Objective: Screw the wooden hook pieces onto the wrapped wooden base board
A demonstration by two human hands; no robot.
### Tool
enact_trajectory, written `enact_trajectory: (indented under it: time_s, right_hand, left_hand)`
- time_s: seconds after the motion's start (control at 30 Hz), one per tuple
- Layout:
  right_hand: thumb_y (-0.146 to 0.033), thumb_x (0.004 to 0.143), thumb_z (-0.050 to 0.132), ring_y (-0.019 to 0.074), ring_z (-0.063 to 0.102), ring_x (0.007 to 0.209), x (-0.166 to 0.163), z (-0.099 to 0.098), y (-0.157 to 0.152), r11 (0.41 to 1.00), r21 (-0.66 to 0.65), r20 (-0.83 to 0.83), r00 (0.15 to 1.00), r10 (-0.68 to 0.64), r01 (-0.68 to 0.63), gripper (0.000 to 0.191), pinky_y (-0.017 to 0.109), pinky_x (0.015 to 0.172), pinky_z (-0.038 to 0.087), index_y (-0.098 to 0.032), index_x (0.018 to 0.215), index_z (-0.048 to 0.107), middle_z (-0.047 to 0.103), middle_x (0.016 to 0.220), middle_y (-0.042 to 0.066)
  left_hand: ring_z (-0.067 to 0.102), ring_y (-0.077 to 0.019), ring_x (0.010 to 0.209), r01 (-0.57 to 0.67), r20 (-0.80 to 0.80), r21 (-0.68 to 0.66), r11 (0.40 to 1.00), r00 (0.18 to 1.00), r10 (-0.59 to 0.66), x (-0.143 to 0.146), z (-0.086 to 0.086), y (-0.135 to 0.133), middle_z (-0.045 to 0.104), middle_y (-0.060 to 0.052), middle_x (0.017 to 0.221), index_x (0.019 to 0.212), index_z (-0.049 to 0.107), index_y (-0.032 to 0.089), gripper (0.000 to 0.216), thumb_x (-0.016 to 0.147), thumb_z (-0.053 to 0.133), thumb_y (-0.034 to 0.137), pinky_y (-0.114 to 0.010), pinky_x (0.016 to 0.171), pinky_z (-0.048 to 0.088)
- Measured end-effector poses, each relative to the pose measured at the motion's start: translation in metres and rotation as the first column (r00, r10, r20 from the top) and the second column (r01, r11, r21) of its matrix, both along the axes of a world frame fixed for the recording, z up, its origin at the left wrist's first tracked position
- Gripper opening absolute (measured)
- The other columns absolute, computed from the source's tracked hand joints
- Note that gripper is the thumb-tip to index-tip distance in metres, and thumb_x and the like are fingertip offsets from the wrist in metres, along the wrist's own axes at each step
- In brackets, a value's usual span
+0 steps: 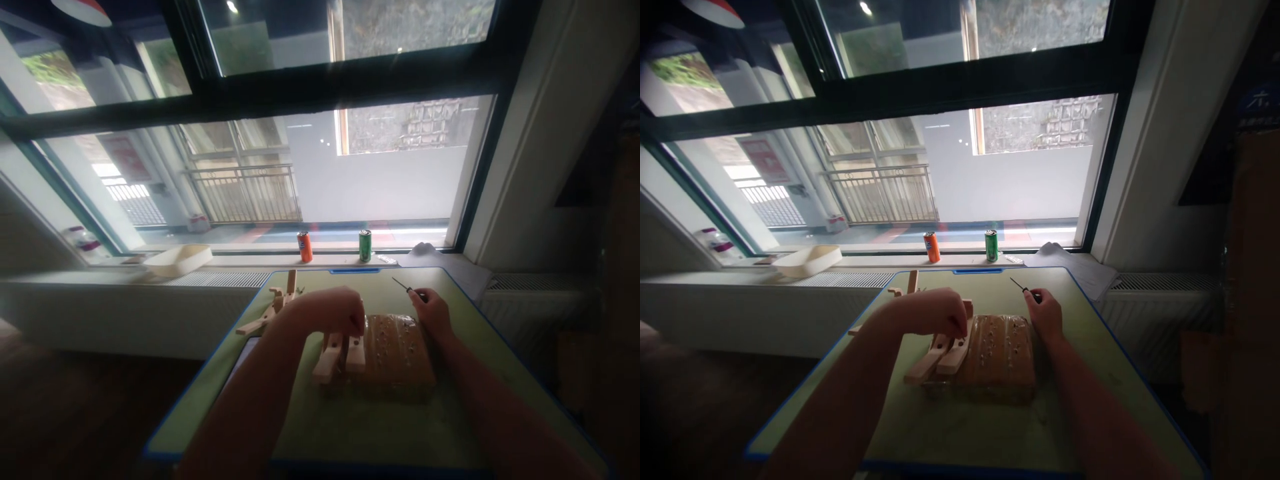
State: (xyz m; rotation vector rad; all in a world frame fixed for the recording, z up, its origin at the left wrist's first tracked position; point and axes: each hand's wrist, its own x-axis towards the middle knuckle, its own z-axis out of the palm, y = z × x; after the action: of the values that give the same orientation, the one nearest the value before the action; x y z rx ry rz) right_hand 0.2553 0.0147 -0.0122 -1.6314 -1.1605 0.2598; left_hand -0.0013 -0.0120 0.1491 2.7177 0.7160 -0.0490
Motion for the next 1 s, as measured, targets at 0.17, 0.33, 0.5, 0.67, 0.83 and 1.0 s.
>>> enact_trajectory:
  time_s: [0.17,0.33,0.5,0.67,0.83,1.0]
  right_hand:
    - [-0.053,0.073,0.052,0.0222,0.063,0.070,0.001,0.001,0.000,1.000,-0.003,-0.012,1.000,-0.001,0.001,0.040,0.030,0.063,0.043,-0.017,0.083,0.064,0.069,0.076,0.009]
    - [-0.054,0.071,0.053,0.0221,0.063,0.067,0.001,0.001,0.001,1.000,0.012,-0.017,1.000,0.009,-0.009,0.041,0.030,0.061,0.043,-0.016,0.082,0.065,0.069,0.073,0.009]
    - [-0.054,0.071,0.054,0.0217,0.062,0.067,0.002,0.000,0.000,1.000,0.023,-0.031,0.999,0.015,-0.015,0.042,0.030,0.061,0.043,-0.016,0.082,0.065,0.068,0.075,0.010]
    - [-0.055,0.070,0.056,0.0188,0.057,0.059,-0.001,0.011,-0.002,0.998,0.032,-0.039,0.998,0.055,-0.054,0.046,0.030,0.056,0.041,-0.013,0.087,0.064,0.066,0.070,0.008]
    - [-0.052,0.068,0.060,0.0150,0.050,0.052,-0.020,0.051,-0.044,0.977,0.021,0.015,0.977,0.213,-0.214,0.036,0.029,0.053,0.039,-0.016,0.067,0.061,0.055,0.053,0.001]
    - [-0.041,0.071,0.063,0.0174,0.059,0.075,-0.065,0.079,-0.116,0.787,0.063,0.159,0.785,0.599,-0.614,0.036,0.029,0.066,0.046,-0.020,0.099,0.058,0.064,0.095,0.006]
  left_hand:
    - [0.053,-0.0091,0.057,-0.008,0.060,-0.044,0.999,0.998,0.011,-0.001,-0.002,-0.002,0.067,0.002,0.066,0.074,0.072,0.022,0.015,0.070,0.060,0.014,-0.020,0.061,0.035]
    - [0.054,-0.0101,0.058,-0.044,0.032,-0.051,0.998,0.998,0.046,0.001,-0.011,-0.001,0.066,0.002,0.066,0.072,0.071,0.020,0.013,0.067,0.062,0.012,-0.022,0.061,0.036]
    - [0.053,-0.0105,0.062,-0.075,0.034,-0.040,0.996,0.997,0.076,-0.003,-0.019,-0.006,0.063,-0.001,0.073,0.078,0.066,0.016,0.011,0.076,0.057,0.022,-0.022,0.060,0.037]
    - [0.050,-0.0101,0.063,-0.206,0.309,-0.042,0.978,0.928,0.209,-0.021,-0.021,-0.019,0.060,-0.001,0.074,0.085,0.060,0.015,0.024,0.085,0.045,0.034,-0.021,0.056,0.036]
    - [0.052,-0.0100,0.064,-0.265,0.525,-0.159,0.951,0.793,0.309,-0.023,-0.035,-0.024,0.060,-0.002,0.072,0.083,0.061,0.013,0.027,0.082,0.050,0.038,-0.021,0.057,0.038]
    - [0.058,-0.0109,0.068,-0.182,0.761,-0.385,0.905,0.493,0.423,-0.011,-0.066,-0.027,0.063,-0.005,0.077,0.088,0.056,0.012,0.030,0.084,0.048,0.040,-0.021,0.059,0.043]
